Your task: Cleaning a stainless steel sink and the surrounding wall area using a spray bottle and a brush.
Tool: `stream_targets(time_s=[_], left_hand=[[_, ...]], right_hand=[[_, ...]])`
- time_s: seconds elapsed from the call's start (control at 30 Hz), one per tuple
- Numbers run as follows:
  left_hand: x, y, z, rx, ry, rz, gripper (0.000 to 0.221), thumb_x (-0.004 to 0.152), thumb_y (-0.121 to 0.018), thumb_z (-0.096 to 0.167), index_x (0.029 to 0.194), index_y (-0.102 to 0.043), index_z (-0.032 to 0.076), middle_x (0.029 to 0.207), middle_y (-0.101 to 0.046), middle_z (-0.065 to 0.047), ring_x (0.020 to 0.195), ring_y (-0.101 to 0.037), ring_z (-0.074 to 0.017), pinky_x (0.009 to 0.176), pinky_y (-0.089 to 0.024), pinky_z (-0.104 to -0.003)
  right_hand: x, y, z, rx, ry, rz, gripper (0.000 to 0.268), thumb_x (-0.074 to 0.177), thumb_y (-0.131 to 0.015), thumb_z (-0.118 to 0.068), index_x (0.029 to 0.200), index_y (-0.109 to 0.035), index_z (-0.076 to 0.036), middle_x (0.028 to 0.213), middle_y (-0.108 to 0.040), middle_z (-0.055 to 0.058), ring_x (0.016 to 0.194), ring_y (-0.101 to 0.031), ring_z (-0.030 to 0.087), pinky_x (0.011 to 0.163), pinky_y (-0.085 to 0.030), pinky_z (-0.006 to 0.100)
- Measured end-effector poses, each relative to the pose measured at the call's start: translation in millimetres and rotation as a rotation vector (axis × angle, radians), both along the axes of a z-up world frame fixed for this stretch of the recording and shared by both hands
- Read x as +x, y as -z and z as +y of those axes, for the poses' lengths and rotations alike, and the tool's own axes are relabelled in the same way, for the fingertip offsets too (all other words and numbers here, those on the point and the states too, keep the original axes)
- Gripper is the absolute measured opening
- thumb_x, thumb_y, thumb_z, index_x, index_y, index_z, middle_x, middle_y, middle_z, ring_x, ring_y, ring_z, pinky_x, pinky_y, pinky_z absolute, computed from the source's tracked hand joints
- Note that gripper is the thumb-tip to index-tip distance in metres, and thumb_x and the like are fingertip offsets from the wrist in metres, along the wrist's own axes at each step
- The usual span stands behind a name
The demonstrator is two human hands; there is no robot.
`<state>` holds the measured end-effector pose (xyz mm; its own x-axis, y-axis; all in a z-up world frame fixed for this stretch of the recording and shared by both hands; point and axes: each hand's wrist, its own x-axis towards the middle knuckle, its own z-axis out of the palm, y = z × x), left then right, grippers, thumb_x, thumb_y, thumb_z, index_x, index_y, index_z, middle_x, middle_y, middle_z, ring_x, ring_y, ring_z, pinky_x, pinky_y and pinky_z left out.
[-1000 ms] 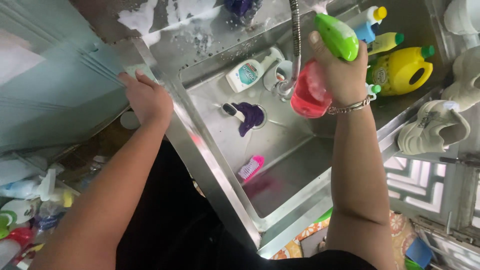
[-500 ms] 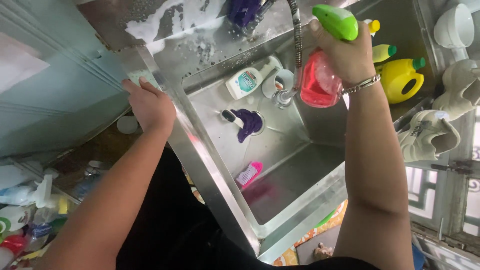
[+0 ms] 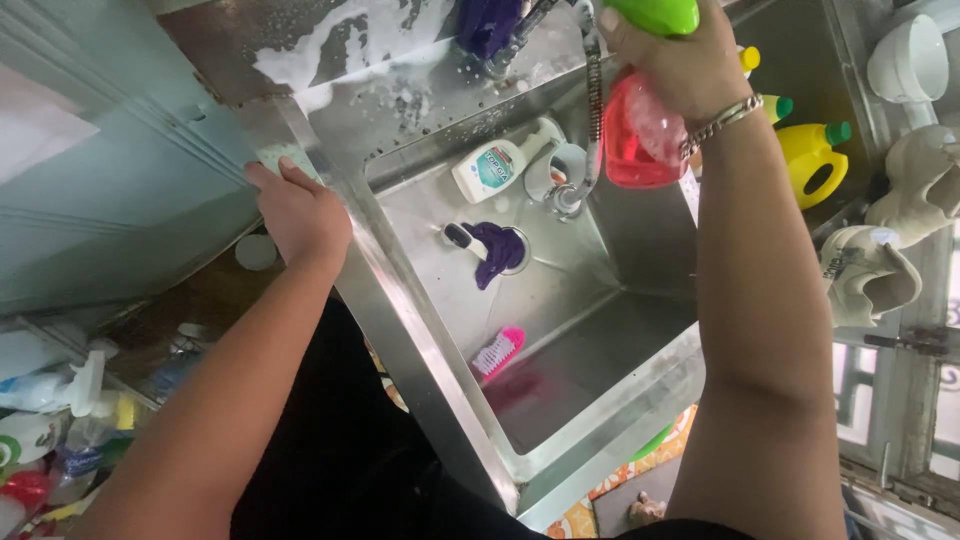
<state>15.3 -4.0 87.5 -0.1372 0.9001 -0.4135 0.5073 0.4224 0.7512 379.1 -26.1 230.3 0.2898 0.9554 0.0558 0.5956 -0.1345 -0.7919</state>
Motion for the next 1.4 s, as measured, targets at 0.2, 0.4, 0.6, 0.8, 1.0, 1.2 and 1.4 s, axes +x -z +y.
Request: stream_targets(time_s=[0.2, 0.4, 0.6, 0.8, 1.0, 1.2, 1.4], left_hand=[[-0.3, 8.6, -0.5, 0.028, 0.005, 0.01, 0.047, 0.113, -0.023, 0.026, 0.143, -0.02, -0.009, 0.12, -0.055, -0.035, 0.103, -0.066, -0.0463, 0.075, -0.057, -0.056], [0.0, 5.6, -0.5, 0.027, 0.002, 0.024, 0.044, 0.112, -0.023, 0.027, 0.142, -0.022, -0.006, 0.118, -0.054, -0.034, 0.1, -0.066, -0.0457, 0.073, -0.058, -0.054], [0.4, 7.8, 0.5, -0.007, -0.005, 0.019, 0.045, 0.113, -0.022, 0.028, 0.142, -0.021, -0.006, 0.122, -0.055, -0.033, 0.103, -0.066, -0.045, 0.075, -0.06, -0.053], [0.6, 8.2, 0.2, 0.033, -0.006, 0.037, 0.046, 0.112, -0.023, 0.027, 0.144, -0.018, -0.006, 0.123, -0.053, -0.036, 0.104, -0.065, -0.0454, 0.077, -0.06, -0.052], [1.1, 4.4, 1.1, -0.009, -0.023, -0.005, 0.043, 0.112, -0.022, 0.029, 0.14, -0.023, -0.005, 0.12, -0.056, -0.032, 0.101, -0.066, -0.0433, 0.073, -0.055, -0.055], [-0.1, 12.3, 2.0, -0.001, -0.007, 0.035, 0.044, 0.113, -0.023, 0.029, 0.141, -0.024, -0.005, 0.121, -0.055, -0.032, 0.105, -0.066, -0.0441, 0.079, -0.057, -0.054], [-0.1, 23.3, 0.1, 0.113, -0.024, 0.032, 0.05, 0.111, -0.027, 0.027, 0.144, -0.02, -0.01, 0.12, -0.055, -0.036, 0.104, -0.065, -0.0485, 0.078, -0.057, -0.055]], right_hand=[[17.2, 2.7, 13.9, -0.022, -0.171, -0.146, 0.029, 0.107, -0.082, -0.029, 0.117, -0.071, -0.005, 0.107, -0.074, -0.002, 0.098, -0.071, 0.009, 0.087, -0.059, 0.029], [17.4, 0.5, 17.4, -0.055, -0.172, -0.095, 0.027, 0.105, -0.08, -0.027, 0.115, -0.071, -0.004, 0.104, -0.074, -0.003, 0.094, -0.069, 0.008, 0.083, -0.057, 0.029], [-0.3, -13.4, 13.5, -0.183, -0.091, -0.239, 0.031, 0.104, -0.081, -0.036, 0.114, -0.073, -0.007, 0.097, -0.073, -0.001, 0.086, -0.068, 0.009, 0.077, -0.056, 0.03], [12.5, -1.0, 9.6, -0.148, -0.063, -0.221, 0.033, 0.101, -0.081, -0.034, 0.114, -0.072, -0.005, 0.099, -0.075, 0.004, 0.087, -0.07, 0.013, 0.076, -0.056, 0.032], [-39.9, -6.3, -36.8, 0.249, 0.106, -0.511, 0.035, 0.102, -0.087, -0.028, 0.112, -0.07, 0.0, 0.102, -0.076, 0.009, 0.093, -0.074, 0.019, 0.08, -0.058, 0.035], [-146.2, 22.8, -75.7, 0.52, 0.403, -0.254, 0.022, 0.105, -0.082, -0.019, 0.115, -0.07, -0.004, 0.104, -0.072, 0.006, 0.093, -0.069, 0.016, 0.087, -0.056, 0.032], [-176.3, 84.0, -42.5, 0.448, 0.619, -0.041, 0.027, 0.098, -0.078, -0.03, 0.108, -0.068, -0.006, 0.094, -0.067, 0.003, 0.086, -0.064, 0.016, 0.08, -0.053, 0.032]])
